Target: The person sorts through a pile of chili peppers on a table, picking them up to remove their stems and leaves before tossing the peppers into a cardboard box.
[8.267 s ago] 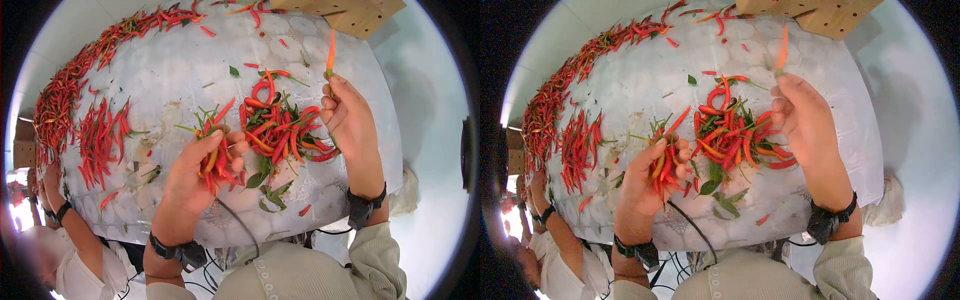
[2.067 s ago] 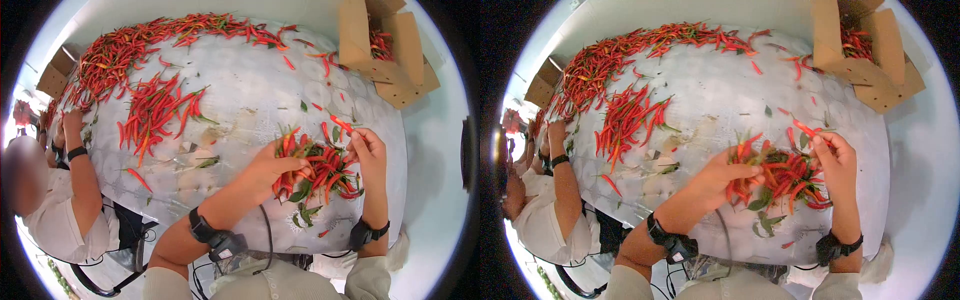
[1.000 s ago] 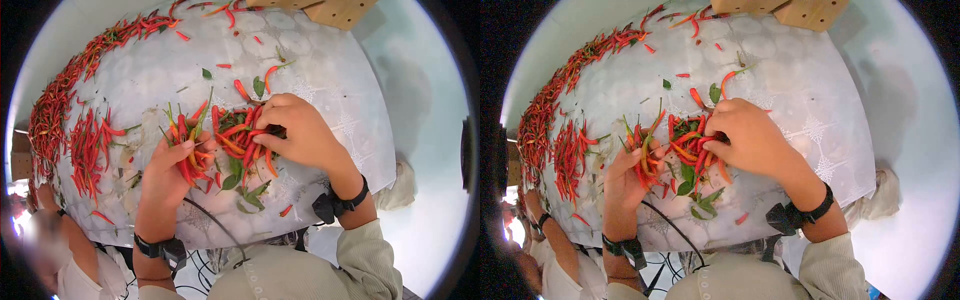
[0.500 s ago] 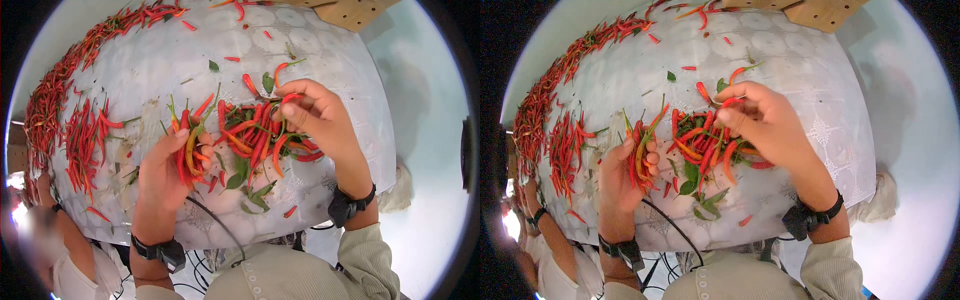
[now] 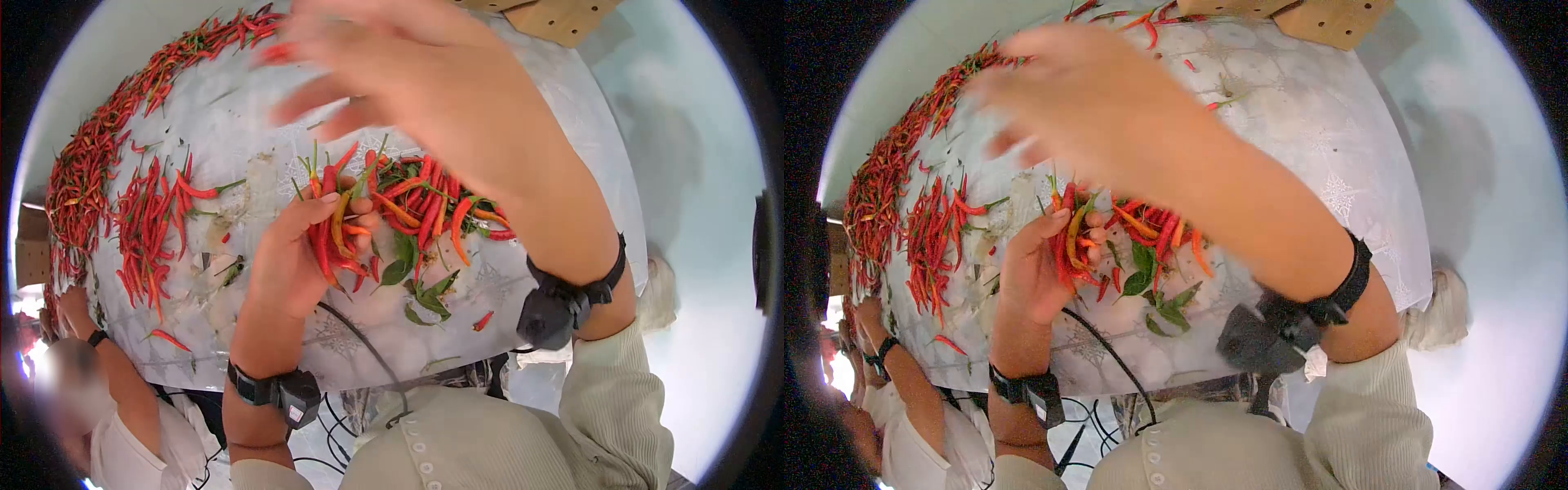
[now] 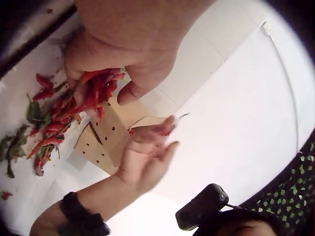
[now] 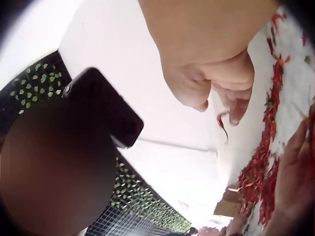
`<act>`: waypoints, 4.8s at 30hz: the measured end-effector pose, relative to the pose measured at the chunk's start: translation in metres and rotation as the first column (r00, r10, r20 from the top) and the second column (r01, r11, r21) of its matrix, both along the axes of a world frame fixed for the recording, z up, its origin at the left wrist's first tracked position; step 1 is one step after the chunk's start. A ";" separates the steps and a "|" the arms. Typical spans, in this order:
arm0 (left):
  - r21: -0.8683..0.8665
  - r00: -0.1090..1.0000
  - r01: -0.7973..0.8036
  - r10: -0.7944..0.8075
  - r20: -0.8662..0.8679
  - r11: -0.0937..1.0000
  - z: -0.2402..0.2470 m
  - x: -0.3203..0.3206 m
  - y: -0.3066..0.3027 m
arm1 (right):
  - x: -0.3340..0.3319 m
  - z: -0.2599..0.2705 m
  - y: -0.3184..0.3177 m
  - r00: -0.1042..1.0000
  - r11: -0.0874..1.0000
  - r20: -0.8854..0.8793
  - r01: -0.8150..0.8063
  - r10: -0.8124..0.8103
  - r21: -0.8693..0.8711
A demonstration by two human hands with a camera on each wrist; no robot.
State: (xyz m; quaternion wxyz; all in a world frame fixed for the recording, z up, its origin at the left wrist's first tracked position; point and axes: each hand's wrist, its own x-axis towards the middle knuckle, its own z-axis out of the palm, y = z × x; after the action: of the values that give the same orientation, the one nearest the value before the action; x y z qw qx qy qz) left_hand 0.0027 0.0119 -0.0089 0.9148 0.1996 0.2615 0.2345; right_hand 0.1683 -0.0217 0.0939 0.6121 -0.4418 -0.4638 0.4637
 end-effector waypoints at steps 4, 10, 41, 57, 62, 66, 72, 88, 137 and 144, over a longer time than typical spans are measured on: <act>-0.005 1.000 0.004 -0.004 -0.009 1.000 0.001 -0.002 0.001 | 0.011 -0.015 0.013 0.806 0.962 0.540 0.128 -0.242 0.241; -0.030 1.000 -0.011 0.011 -0.003 1.000 0.005 0.000 -0.003 | 0.048 -0.053 -0.041 0.761 0.978 0.649 0.134 0.001 -0.158; -0.081 0.998 -0.047 0.050 0.040 0.996 0.001 -0.006 0.004 | 0.046 -0.075 -0.060 0.927 0.946 0.346 0.233 -0.146 -0.224; -0.065 0.998 -0.056 0.057 0.020 0.996 0.004 -0.004 0.003 | 0.048 -0.069 -0.059 0.989 0.957 0.106 0.126 -0.102 -0.262; -0.066 0.998 -0.059 0.060 0.016 0.996 0.003 -0.005 0.004 | 0.047 -0.074 -0.062 0.912 0.944 0.409 0.135 0.001 -0.301; -0.065 0.998 -0.058 0.059 0.010 0.996 0.002 -0.005 0.004 | 0.049 -0.083 -0.057 0.286 0.974 0.938 0.171 -0.196 0.151; -0.066 0.998 -0.059 0.059 0.007 0.996 0.001 -0.004 0.004 | 0.050 -0.087 -0.056 0.161 0.972 0.966 0.157 -0.202 0.177; -0.091 0.997 -0.071 0.073 0.025 0.993 0.005 -0.005 0.003 | 0.054 -0.064 -0.058 0.990 0.915 0.058 0.141 -0.128 -0.377; 0.014 0.997 -0.008 0.006 0.080 1.000 0.000 0.000 -0.003 | 0.035 -0.014 -0.004 0.990 0.980 0.054 0.134 -0.127 -0.149; 0.026 1.000 -0.016 0.016 -0.002 1.000 0.005 -0.004 0.000 | 0.075 -0.044 -0.066 0.662 0.985 0.746 0.072 0.071 -0.158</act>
State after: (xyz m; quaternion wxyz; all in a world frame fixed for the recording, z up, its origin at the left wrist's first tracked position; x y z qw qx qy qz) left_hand -0.0017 0.0122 -0.0041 0.9099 0.2094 0.2609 0.2451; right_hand 0.2433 -0.0873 0.0500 0.3262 -0.6449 -0.6322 0.2793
